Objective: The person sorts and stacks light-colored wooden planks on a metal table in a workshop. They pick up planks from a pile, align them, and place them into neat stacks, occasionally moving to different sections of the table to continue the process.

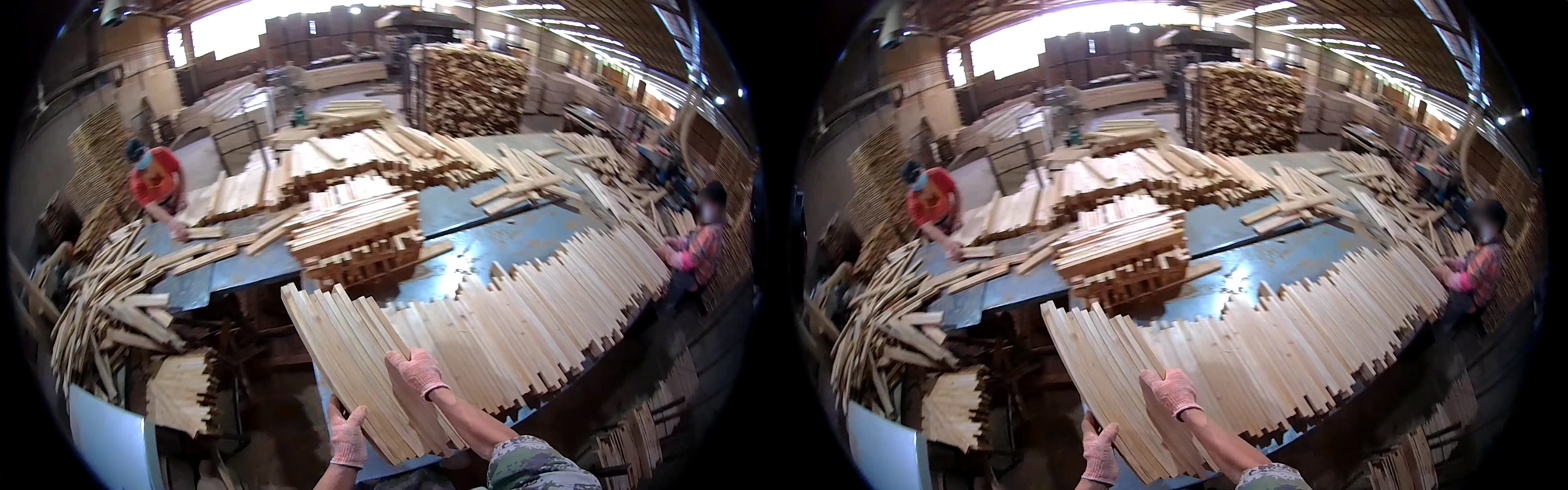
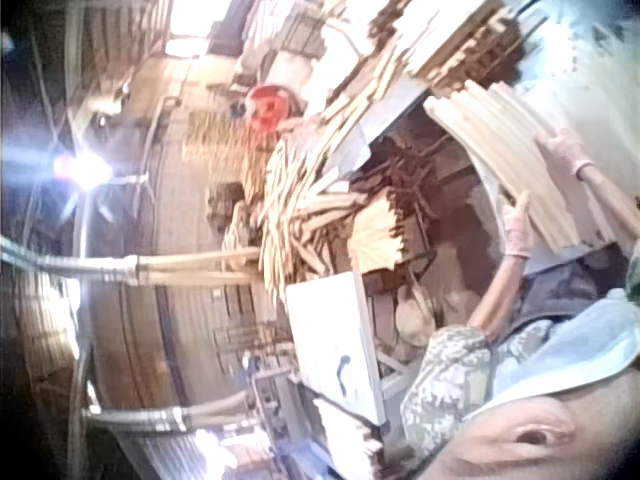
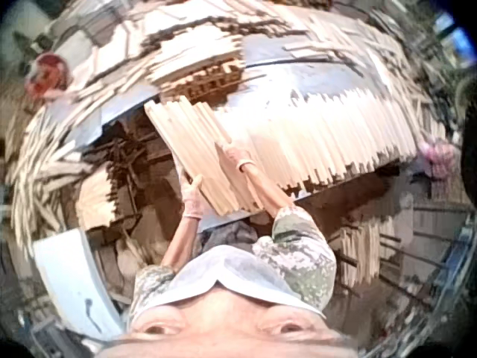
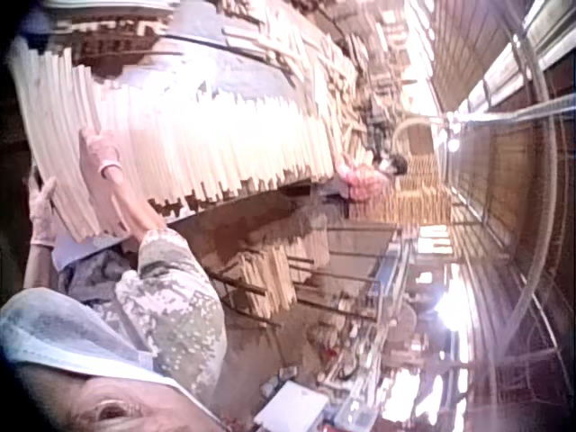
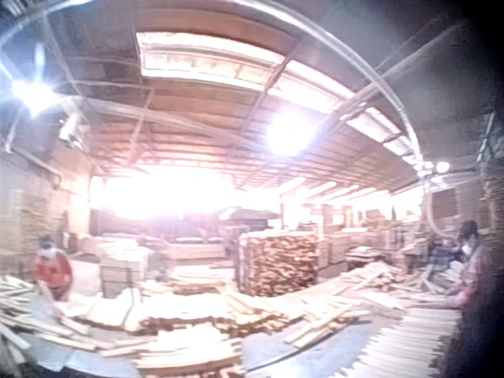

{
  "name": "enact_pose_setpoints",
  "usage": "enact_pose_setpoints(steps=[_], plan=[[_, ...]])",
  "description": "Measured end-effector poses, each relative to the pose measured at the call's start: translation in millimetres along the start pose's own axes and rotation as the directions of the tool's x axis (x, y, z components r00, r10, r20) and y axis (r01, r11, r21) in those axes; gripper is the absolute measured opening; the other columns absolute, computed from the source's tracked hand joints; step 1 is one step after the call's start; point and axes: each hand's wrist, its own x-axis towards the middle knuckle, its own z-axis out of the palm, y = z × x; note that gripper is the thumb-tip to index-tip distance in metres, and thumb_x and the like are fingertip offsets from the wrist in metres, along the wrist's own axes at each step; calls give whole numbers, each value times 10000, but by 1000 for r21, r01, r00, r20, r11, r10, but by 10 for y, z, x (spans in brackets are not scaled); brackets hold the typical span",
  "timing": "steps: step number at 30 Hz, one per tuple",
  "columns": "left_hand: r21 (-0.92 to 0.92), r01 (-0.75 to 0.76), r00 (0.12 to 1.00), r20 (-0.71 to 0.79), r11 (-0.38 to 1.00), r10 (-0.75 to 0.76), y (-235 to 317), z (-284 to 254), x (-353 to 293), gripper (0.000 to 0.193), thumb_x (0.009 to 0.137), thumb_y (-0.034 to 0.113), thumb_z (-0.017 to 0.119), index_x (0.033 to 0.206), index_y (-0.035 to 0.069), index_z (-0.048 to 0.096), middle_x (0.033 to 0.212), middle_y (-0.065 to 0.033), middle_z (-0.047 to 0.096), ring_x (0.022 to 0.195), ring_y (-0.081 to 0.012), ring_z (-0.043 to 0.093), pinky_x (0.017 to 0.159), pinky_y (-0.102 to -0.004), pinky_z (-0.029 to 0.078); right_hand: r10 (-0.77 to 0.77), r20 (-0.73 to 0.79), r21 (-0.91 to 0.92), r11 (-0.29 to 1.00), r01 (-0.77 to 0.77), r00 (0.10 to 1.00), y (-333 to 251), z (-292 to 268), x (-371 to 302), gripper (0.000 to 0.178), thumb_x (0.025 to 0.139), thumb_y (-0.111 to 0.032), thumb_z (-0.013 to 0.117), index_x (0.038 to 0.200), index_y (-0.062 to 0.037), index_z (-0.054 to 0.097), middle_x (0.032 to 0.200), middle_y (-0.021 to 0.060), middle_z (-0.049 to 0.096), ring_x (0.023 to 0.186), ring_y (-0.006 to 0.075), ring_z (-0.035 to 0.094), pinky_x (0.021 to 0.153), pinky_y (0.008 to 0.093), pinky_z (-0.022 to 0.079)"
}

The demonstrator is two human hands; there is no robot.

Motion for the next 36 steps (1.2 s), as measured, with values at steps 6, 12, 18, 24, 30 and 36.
enact_pose_setpoints(steps=[6, 12, 18, 24, 30, 36], plan=[[-137, -263, 957, -163, 955, 240, 764, -1239, -675, 834, 865, 40, 720, 1601, 8, 328, 1507, -149, 489, 1363, -282, 509, 1193, -419, 403, -296, 155, 78, 955, 287, 943, -1329, 672, -1055, 773, 898, -718, 669, 1098, 25, 751, 1113, 299, 751, 1092, 450, 724, 957, 498, 555], [-94, -466, 826, -403, 880, 394, 1243, -2901, -1634, 823, 853, 74, 765, 1567, 21, 359, 1442, -128, 514, 1326, -250, 523, 1168, -396, 426, -607, 232, -6, 781, 625, 760, -2468, 1921, -2564, 724, 904, -676, 662, 919, 42, 746, 955, 311, 737, 979, 433, 733, 894, 514, 552], [18, -439, 631, -706, 898, 323, 1195, -4433, -2476, 893, 878, 167, 806, 1615, -8, 333, 1500, -154, 526, 1339, -226, 548, 1140, -358, 455, -696, 494, 183, 670, 720, 521, -2827, 3686, -3545, 582, 904, -554, 770, 805, 17, 717, 760, 192, 724, 731, 280, 710, 746, 447, 561], [-62, -558, 473, -843, 828, 256, 1348, -5729, -3443, 716, 888, 137, 780, 1514, 18, 453, 1303, -119, 669, 1156, -212, 647, 1023, -365, 542, -581, 798, 336, 651, 680, 162, -3275, 5065, -4982, 527, 900, -486, 809, 912, 35, 731, 819, 123, 746, 769, 224, 705, 734, 394, 545], [6, -463, 381, -902, 886, 205, 1406, -7129, -4051, 691, 916, 133, 798, 1521, 38, 476, 1301, -87, 679, 1162, -188, 653, 1022, -357, 544, -561, 823, 415, 481, 772, -93, -3544, 5804, -6360, 545, 840, -452, 830, 1050, 38, 719, 890, 194, 748, 833, 298, 712, 799, 423, 560], [165, 649, 191, -980, 743, 51, 1879, -8445, -4566, 967, 903, 568, 768, 1639, 68, 389, 1586, -223, 512, 1401, -358, 564, 1191, -465, 436, -565, 818, 420, 458, 783, -109, -3879, 6522, -7419, 603, 805, -453, 827, 1179, 9, 722, 1075, 229, 787, 1056, 386, 754, 938, 463, 575]])
